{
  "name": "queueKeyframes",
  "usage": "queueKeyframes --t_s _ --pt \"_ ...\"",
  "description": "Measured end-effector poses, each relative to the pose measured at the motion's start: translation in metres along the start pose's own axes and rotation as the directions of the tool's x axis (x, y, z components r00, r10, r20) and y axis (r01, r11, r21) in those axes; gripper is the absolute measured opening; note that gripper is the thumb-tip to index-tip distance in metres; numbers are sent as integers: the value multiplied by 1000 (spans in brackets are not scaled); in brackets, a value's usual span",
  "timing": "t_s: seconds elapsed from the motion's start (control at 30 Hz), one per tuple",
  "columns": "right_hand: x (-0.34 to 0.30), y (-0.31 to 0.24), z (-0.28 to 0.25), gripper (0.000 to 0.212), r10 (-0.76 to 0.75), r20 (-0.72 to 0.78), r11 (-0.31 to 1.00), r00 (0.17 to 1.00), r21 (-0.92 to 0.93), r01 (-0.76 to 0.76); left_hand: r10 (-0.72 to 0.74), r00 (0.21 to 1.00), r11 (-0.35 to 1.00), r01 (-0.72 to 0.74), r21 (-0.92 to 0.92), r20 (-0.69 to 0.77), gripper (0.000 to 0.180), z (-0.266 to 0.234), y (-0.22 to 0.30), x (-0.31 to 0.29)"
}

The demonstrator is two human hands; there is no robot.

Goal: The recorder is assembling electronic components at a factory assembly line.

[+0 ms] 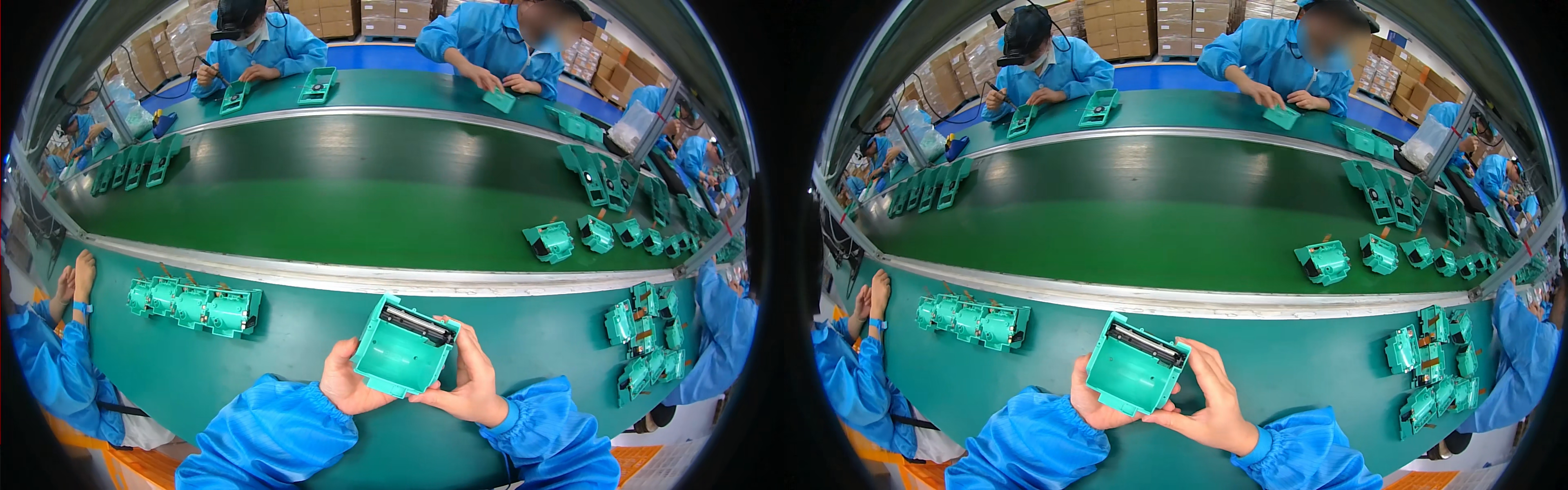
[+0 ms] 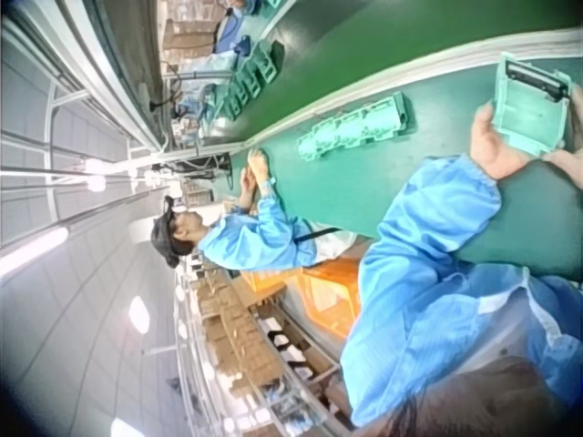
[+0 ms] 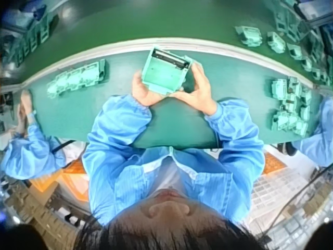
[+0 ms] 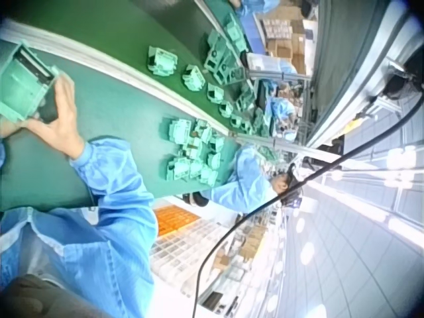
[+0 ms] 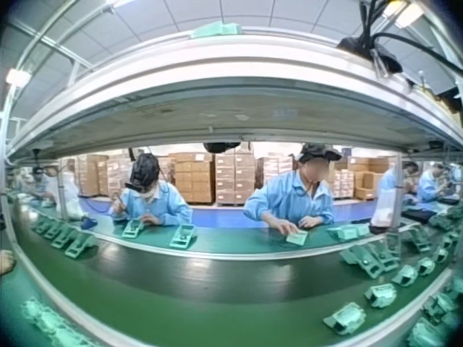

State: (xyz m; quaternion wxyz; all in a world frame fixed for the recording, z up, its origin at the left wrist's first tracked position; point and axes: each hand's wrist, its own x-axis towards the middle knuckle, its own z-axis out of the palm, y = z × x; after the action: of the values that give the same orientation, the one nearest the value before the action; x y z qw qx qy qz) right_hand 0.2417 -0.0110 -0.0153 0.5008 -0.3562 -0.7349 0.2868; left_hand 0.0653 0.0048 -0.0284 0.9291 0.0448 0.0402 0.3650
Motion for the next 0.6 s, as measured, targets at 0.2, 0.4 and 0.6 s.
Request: queueKeyframes --t_s 0.2,0.4,0.6 --pt "4 0 3 93 32 -46 999 998 44 -30 88 995 992 -84 89 -42 64 13 7 -6" --pt "9 9 -8 70 159 -179 987 971 65 -149 624 749 -589 266 763 221 61 43 35 -29" --pt "16 12 -16 48 143 -236 988 961 -17 -151 754 548 -650 700 295 362 51 25 49 -43"
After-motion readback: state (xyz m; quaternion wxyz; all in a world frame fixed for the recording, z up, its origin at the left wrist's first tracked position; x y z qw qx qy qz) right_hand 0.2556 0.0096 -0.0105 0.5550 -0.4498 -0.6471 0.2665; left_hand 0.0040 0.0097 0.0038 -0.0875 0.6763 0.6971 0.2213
